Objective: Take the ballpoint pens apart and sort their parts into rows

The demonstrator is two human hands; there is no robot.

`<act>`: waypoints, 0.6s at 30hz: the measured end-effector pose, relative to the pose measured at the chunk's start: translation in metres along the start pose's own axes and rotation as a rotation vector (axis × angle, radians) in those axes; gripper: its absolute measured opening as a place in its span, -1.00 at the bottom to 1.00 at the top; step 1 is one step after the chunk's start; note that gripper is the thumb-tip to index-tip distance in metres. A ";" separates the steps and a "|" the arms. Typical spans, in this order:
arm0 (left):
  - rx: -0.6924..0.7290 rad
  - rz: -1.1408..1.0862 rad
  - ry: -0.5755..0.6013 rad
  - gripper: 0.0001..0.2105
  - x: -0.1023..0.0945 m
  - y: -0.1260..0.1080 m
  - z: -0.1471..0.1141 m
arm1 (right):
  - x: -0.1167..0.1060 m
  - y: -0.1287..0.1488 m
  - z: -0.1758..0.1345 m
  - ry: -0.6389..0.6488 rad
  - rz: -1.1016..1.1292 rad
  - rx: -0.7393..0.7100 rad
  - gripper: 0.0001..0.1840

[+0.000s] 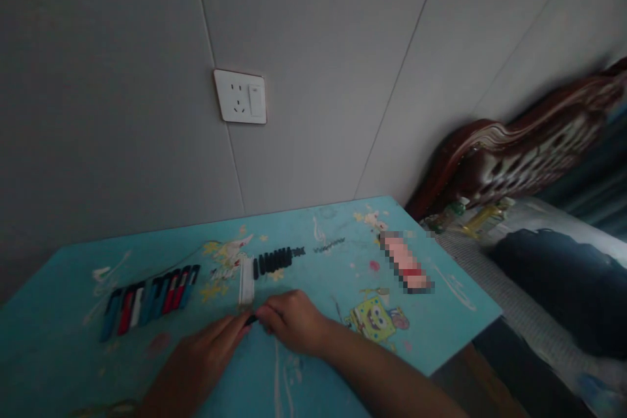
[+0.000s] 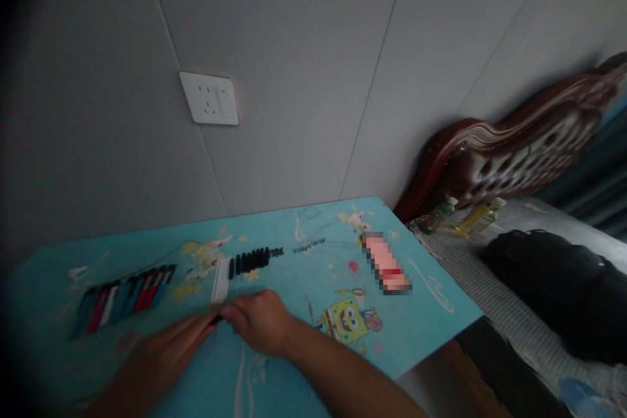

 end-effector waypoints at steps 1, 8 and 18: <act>0.003 -0.012 0.022 -0.68 0.005 0.001 -0.002 | 0.000 0.000 0.000 0.010 0.015 -0.012 -0.57; -0.162 -0.182 0.082 -0.69 0.012 0.015 -0.002 | -0.009 0.016 0.000 -0.045 -0.136 -0.189 -0.71; 0.033 -0.016 0.085 -0.64 -0.004 0.002 0.002 | -0.009 0.016 -0.001 -0.051 0.005 -0.065 -0.68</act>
Point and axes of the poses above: each hand's wrist, its own z-axis towards the middle knuckle, its own x-axis out of the palm, y = z × x, the point moved 10 cm from there along z, towards the middle knuckle, and after that the axes turned 13 degrees about -z, right-handed, at the moved point
